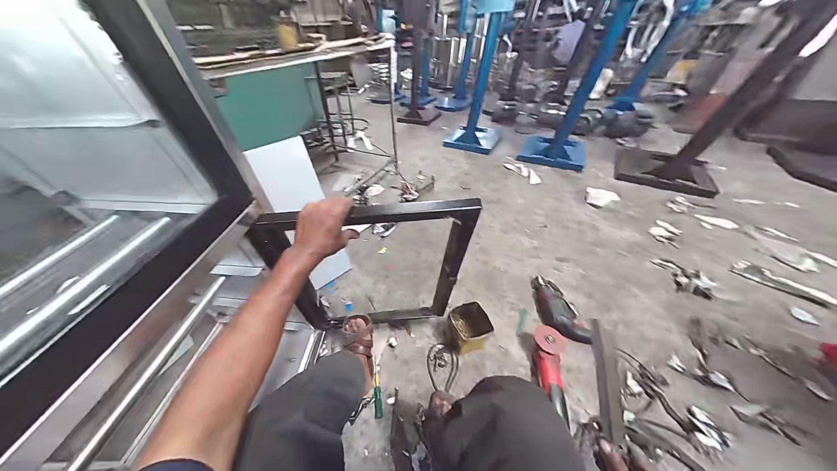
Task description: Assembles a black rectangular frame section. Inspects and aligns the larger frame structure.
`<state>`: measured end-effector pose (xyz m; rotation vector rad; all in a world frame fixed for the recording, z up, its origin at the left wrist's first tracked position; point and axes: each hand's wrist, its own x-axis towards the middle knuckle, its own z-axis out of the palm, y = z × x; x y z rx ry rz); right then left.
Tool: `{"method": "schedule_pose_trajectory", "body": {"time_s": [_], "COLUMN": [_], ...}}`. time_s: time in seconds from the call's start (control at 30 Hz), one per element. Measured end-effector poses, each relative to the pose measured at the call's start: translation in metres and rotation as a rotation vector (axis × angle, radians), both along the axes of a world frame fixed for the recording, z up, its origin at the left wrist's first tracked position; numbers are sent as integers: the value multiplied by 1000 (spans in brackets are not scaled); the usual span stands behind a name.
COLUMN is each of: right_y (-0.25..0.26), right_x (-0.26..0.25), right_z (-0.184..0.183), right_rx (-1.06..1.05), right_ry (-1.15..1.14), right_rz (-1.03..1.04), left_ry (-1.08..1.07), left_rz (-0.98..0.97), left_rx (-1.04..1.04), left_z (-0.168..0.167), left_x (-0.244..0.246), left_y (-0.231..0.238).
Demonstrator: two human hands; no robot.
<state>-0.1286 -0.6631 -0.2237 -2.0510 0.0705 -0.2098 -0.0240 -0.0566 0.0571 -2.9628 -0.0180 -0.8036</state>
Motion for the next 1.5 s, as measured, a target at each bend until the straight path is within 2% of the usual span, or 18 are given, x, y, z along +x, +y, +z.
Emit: {"method": "schedule_pose_trajectory", "body": {"time_s": [0.13, 0.23, 0.37, 0.5, 0.67, 0.8, 1.07, 1.37, 1.5], "right_y": [60, 118, 190, 238, 267, 300, 375, 405, 411], "right_x": [79, 136, 182, 204, 215, 209, 192, 193, 190], "right_z": [86, 134, 180, 192, 198, 211, 237, 243, 240], "right_rx": [-198, -430, -513, -552, -616, -653, -646, -565, -532], "right_ry": [-461, -729, -898, -1031, -1075, -1160, -1302, -1279, -1283], "right_rz": [294, 315, 353, 369, 407, 416, 513, 562, 554], "left_ry": [-38, -43, -70, -120, -161, -103, -54, -26, 51], "left_rz": [-16, -2, 1, -9, 42, 119, 57, -11, -17], "left_rx": [5, 30, 47, 56, 100, 125, 91, 51, -52], "left_z": [-2, -4, -8, -13, -16, -10, -8, -3, 5], "left_x": [-2, -3, -2, -2, -2, -6, 0, 5, -2], "left_y": [-4, -4, -4, -4, -10, -16, -4, 5, 10]}}
